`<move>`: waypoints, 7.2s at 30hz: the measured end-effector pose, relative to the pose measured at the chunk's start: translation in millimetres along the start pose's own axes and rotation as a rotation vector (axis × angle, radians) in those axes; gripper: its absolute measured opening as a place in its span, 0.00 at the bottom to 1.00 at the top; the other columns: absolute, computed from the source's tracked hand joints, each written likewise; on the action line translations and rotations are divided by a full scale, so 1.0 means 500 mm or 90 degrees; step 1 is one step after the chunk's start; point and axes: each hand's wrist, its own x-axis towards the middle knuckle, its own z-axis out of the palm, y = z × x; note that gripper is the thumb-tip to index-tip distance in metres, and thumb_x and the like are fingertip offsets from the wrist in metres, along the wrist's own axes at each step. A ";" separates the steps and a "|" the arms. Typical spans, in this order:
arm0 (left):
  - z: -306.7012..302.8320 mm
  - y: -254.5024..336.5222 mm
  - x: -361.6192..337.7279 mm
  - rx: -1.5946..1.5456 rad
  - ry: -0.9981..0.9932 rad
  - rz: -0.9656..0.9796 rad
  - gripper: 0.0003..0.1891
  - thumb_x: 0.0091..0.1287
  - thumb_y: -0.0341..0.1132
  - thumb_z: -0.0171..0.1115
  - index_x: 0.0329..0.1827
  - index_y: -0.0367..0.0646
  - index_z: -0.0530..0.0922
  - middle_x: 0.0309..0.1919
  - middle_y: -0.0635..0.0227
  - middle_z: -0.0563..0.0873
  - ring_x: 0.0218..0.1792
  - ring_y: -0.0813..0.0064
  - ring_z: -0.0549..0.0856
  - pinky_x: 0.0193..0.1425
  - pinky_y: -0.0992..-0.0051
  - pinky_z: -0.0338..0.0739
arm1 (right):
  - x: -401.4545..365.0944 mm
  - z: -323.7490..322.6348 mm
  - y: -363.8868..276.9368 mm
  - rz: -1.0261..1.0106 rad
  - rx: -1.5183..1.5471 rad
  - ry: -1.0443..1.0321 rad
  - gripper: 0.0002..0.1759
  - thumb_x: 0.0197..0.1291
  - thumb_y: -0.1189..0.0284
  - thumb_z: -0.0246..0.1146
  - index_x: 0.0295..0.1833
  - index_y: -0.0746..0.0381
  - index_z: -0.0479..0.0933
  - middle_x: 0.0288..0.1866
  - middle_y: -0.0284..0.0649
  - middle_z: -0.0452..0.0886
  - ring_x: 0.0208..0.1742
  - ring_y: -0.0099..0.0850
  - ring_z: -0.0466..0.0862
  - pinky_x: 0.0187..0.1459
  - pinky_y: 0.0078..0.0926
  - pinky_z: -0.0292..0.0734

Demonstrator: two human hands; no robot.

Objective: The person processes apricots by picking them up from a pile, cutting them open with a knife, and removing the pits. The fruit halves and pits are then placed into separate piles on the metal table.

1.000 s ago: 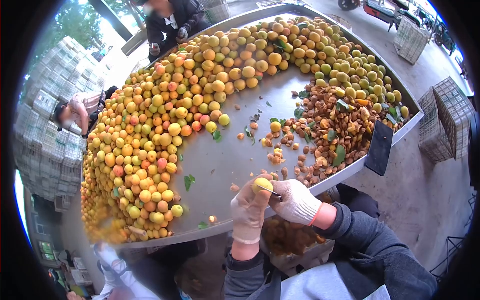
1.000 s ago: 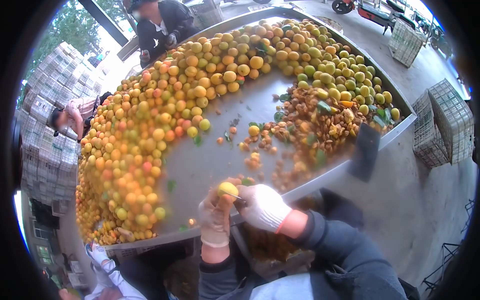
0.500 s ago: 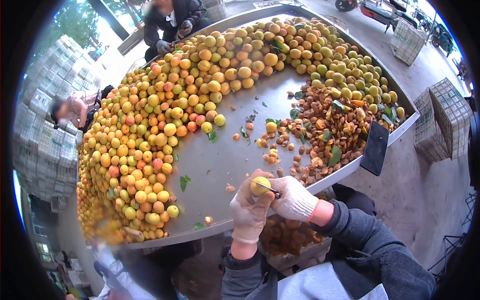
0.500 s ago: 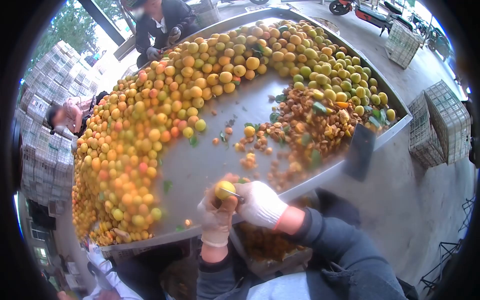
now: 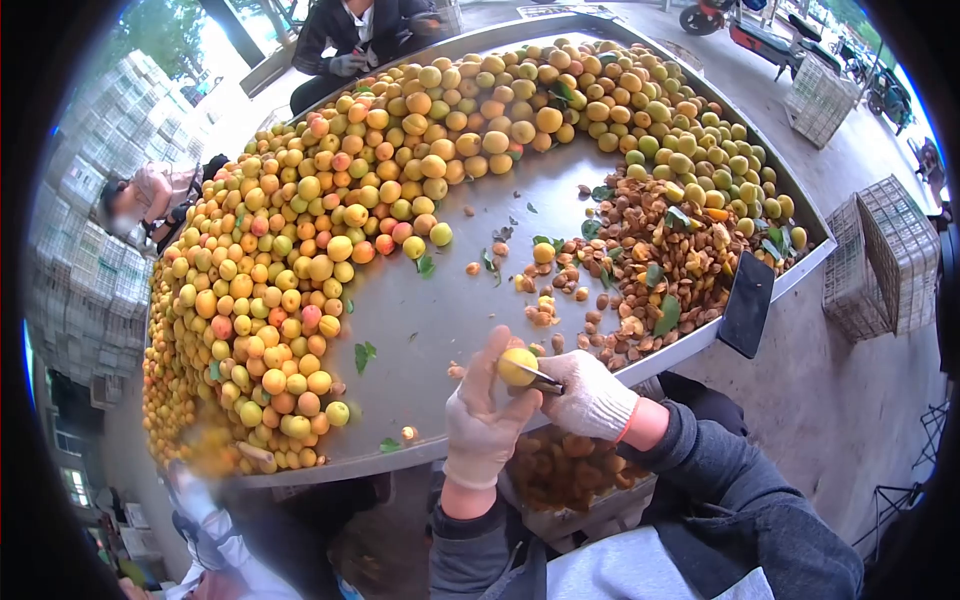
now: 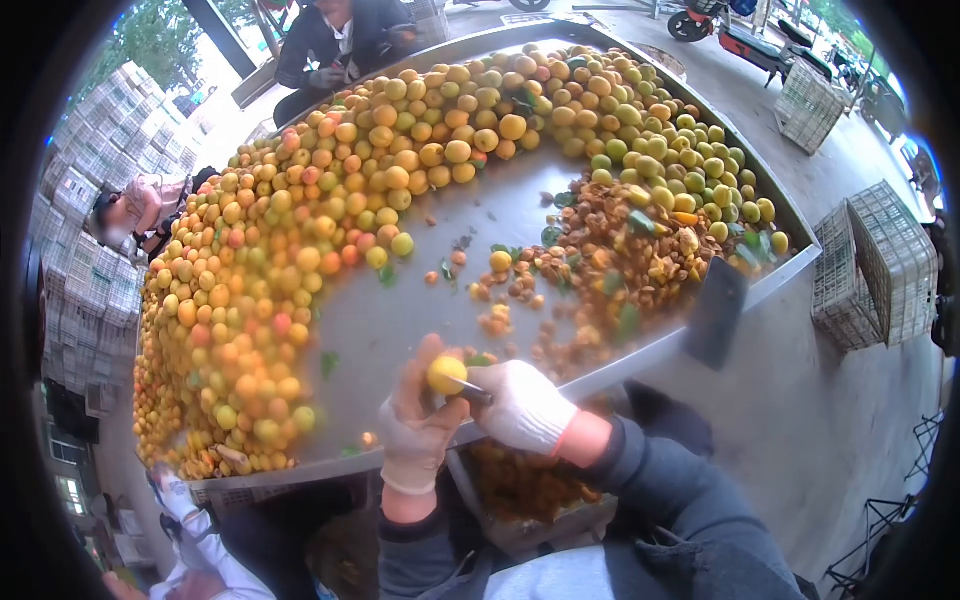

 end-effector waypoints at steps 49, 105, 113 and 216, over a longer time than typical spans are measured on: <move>-0.048 -0.007 0.008 -0.075 0.004 -0.031 0.23 0.62 0.35 0.71 0.57 0.35 0.76 0.47 0.65 0.84 0.50 0.74 0.81 0.60 0.72 0.75 | -0.003 -0.036 -0.009 0.074 0.169 -0.115 0.07 0.58 0.76 0.60 0.40 0.62 0.83 0.39 0.39 0.84 0.39 0.27 0.82 0.45 0.27 0.76; 0.015 -0.073 -0.005 -0.376 0.093 -0.494 0.21 0.74 0.51 0.46 0.50 0.42 0.76 0.23 0.68 0.77 0.11 0.84 0.65 0.13 0.84 0.56 | 0.083 -0.023 0.025 0.132 1.005 0.321 0.09 0.64 0.77 0.53 0.47 0.55 0.75 0.18 0.26 0.60 0.14 0.19 0.58 0.16 0.18 0.51; -0.019 -0.078 0.022 -0.532 0.127 -0.436 0.17 0.75 0.47 0.48 0.57 0.48 0.74 0.23 0.68 0.78 0.10 0.84 0.64 0.12 0.84 0.57 | 0.104 -0.066 0.015 0.070 0.904 0.361 0.11 0.62 0.77 0.54 0.49 0.56 0.75 0.22 0.27 0.65 0.15 0.17 0.60 0.16 0.18 0.54; 0.007 0.007 0.011 0.188 0.025 -0.044 0.19 0.59 0.24 0.70 0.53 0.32 0.79 0.44 0.64 0.85 0.45 0.78 0.83 0.53 0.76 0.78 | 0.004 0.011 0.013 0.066 0.040 -0.019 0.09 0.57 0.76 0.59 0.43 0.63 0.80 0.31 0.49 0.83 0.33 0.41 0.84 0.38 0.33 0.77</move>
